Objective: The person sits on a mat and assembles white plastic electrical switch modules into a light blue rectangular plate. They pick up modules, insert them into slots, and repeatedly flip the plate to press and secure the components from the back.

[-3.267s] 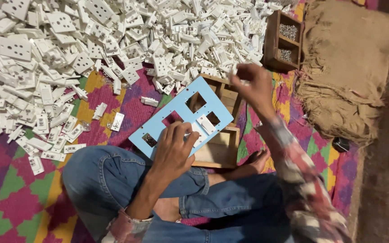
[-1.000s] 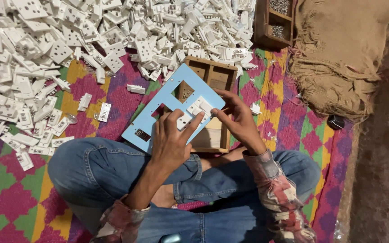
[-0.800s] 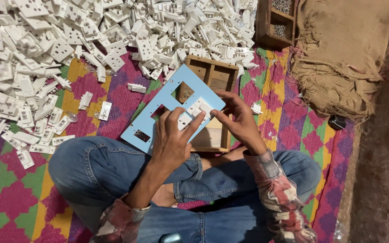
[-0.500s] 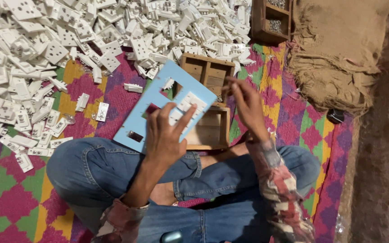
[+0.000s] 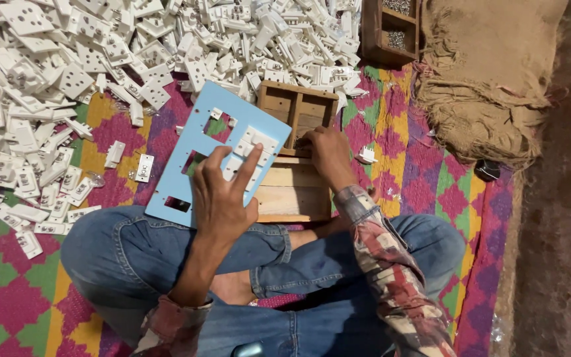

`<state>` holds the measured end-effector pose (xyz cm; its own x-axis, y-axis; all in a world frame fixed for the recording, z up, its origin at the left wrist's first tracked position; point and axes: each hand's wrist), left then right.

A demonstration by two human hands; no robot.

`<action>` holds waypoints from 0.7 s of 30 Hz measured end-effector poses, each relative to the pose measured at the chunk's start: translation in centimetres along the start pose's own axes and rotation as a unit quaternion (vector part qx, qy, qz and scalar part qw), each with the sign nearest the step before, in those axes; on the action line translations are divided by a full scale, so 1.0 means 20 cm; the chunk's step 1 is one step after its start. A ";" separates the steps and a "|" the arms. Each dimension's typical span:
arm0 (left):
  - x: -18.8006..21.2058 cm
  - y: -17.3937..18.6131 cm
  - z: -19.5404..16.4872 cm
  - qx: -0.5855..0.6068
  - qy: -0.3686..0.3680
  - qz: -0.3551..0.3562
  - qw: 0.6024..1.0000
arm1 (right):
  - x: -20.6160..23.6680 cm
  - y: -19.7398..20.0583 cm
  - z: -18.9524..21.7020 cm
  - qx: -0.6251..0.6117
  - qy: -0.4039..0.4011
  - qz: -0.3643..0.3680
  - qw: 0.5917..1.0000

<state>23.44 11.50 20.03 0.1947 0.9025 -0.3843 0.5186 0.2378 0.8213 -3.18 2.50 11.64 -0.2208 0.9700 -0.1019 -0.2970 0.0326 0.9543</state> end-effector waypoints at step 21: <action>0.01 -0.04 0.00 0.018 -0.005 0.005 1.000 | -0.03 -0.01 -0.04 -0.011 -0.020 0.040 0.999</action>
<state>23.08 11.52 19.36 0.2089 0.9009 -0.3804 0.5469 0.2148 0.8092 -3.67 1.74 11.25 -0.2067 0.9783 -0.0131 -0.3006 -0.0508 0.9524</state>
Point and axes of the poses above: each hand's wrist, its own x-axis away from the middle knuckle, its own y-axis out of the back of the hand, z = x × y, and after that the axes turned 2 degrees about -x, right-handed
